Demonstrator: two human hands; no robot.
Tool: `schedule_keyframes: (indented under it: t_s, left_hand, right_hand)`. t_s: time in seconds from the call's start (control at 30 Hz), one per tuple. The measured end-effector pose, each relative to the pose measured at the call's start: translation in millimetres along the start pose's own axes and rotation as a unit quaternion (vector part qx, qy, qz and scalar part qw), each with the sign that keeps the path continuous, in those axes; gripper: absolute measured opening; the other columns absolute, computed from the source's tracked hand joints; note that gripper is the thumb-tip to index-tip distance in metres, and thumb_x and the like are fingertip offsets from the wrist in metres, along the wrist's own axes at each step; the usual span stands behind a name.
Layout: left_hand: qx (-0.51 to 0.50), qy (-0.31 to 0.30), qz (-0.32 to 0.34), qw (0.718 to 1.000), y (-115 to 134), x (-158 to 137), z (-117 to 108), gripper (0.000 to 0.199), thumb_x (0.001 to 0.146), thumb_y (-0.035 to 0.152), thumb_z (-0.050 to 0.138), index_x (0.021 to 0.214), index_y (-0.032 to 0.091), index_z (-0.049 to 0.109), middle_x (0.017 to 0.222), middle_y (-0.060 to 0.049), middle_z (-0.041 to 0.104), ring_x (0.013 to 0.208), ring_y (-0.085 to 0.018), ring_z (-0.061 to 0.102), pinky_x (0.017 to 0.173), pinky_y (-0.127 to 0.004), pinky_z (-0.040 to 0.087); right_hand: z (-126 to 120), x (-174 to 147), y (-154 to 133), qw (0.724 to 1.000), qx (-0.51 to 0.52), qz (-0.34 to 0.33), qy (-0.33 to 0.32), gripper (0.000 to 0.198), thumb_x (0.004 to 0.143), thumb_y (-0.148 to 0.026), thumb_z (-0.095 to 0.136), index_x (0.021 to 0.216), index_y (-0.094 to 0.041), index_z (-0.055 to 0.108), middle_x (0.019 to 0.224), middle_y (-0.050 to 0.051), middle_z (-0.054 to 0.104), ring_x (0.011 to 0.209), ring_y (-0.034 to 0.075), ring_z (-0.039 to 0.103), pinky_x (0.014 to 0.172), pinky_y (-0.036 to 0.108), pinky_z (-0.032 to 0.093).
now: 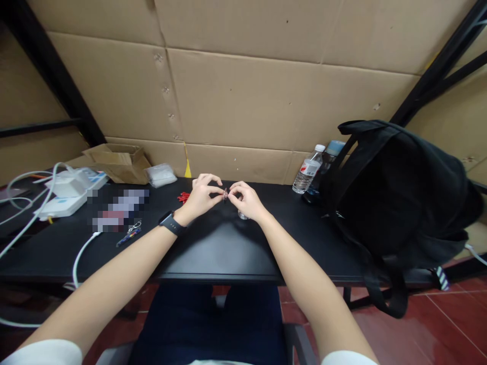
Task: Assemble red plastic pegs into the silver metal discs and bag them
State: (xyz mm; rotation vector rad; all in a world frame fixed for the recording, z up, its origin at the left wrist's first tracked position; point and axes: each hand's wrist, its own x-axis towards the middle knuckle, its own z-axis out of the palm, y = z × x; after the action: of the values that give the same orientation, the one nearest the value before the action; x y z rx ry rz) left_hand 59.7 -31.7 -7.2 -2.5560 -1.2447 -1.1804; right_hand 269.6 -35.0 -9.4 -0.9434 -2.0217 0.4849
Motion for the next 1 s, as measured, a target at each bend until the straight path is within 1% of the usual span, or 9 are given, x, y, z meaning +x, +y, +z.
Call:
schedule_keyframes:
  t_s: [0.07,0.13,0.23,0.4,0.5,0.63,0.73,0.87,1.0]
  left_hand:
    - [-0.013,-0.016,-0.006,1.0,0,1,-3,0.013,0.092,0.038,0.069,0.092,0.029,0.078,0.12,-0.005,0.064,0.12,-0.028,0.049,0.099,-0.044,0.035]
    - [-0.035,-0.024,-0.028,0.999,-1,1,-6,0.02,0.097,0.04,0.06,0.104,0.029,0.075,0.12,-0.005,0.064,0.117,-0.026,0.051,0.099,-0.043,0.037]
    - [-0.078,-0.046,-0.039,0.995,-3,1,-9,0.028,0.102,0.042,0.049,0.117,0.03,0.069,0.124,-0.005,0.063,0.117,-0.024,0.053,0.101,-0.042,0.038]
    - [-0.059,-0.161,0.007,0.985,-5,-3,-2,0.031,0.09,0.056,0.064,0.107,0.032,0.074,0.132,-0.005,0.061,0.124,-0.031,0.047,0.103,-0.049,0.036]
    - [-0.049,-0.193,0.005,0.98,-5,-4,3,0.034,0.089,0.058,0.063,0.109,0.032,0.073,0.132,-0.006,0.062,0.124,-0.033,0.047,0.101,-0.05,0.037]
    - [-0.048,-0.195,0.004,0.98,-9,-3,0,0.04,0.092,0.056,0.059,0.126,0.036,0.066,0.136,-0.006,0.06,0.124,-0.033,0.048,0.1,-0.05,0.038]
    - [-0.029,-0.169,-0.01,0.985,-18,-2,-5,0.044,0.094,0.054,0.058,0.134,0.035,0.061,0.137,-0.007,0.059,0.126,-0.032,0.048,0.101,-0.051,0.037]
    - [0.004,-0.145,-0.034,0.989,-33,-2,-6,0.034,0.095,0.046,0.056,0.123,0.031,0.067,0.132,-0.008,0.061,0.124,-0.031,0.048,0.103,-0.051,0.037]
    - [0.018,-0.168,-0.039,0.985,-40,-3,-1,0.029,0.094,0.042,0.057,0.117,0.032,0.071,0.126,-0.007,0.063,0.123,-0.032,0.048,0.102,-0.05,0.037]
  right_hand:
    - [0,0,1,1.0,-0.015,-0.008,-0.01,0.014,0.091,-0.03,0.061,0.085,-0.019,0.068,0.114,0.009,0.061,0.091,0.018,0.065,0.069,0.029,0.055]
    - [-1,-1,2,0.999,-0.039,-0.016,-0.017,0.011,0.089,-0.026,0.062,0.083,-0.019,0.067,0.116,0.009,0.06,0.092,0.018,0.064,0.072,0.03,0.054]
    - [-2,-1,4,0.996,-0.078,-0.033,-0.033,0.009,0.087,-0.023,0.062,0.08,-0.02,0.066,0.117,0.01,0.058,0.103,0.022,0.062,0.079,0.032,0.054]
    - [-3,-1,6,0.994,-0.092,-0.036,-0.048,0.008,0.087,-0.024,0.064,0.08,-0.021,0.066,0.121,0.01,0.057,0.117,0.025,0.057,0.086,0.035,0.053]
    - [-6,-1,7,0.995,-0.086,-0.027,-0.042,0.007,0.086,-0.024,0.064,0.079,-0.021,0.065,0.123,0.01,0.056,0.118,0.025,0.056,0.084,0.035,0.053]
    - [-14,0,11,0.996,-0.084,-0.021,-0.022,0.01,0.087,-0.027,0.062,0.081,-0.02,0.066,0.123,0.011,0.056,0.113,0.024,0.058,0.082,0.034,0.052]
    - [-24,3,21,0.994,-0.105,-0.012,0.031,0.012,0.089,-0.028,0.06,0.082,-0.02,0.066,0.121,0.012,0.058,0.112,0.025,0.058,0.083,0.037,0.052]
    - [-38,5,41,0.987,-0.142,0.014,0.08,0.012,0.088,-0.028,0.06,0.08,-0.02,0.067,0.119,0.012,0.058,0.115,0.028,0.056,0.093,0.044,0.05]
    - [-37,4,56,0.986,-0.153,0.034,0.06,0.012,0.087,-0.028,0.061,0.078,-0.021,0.067,0.116,0.011,0.06,0.112,0.028,0.056,0.099,0.048,0.048]
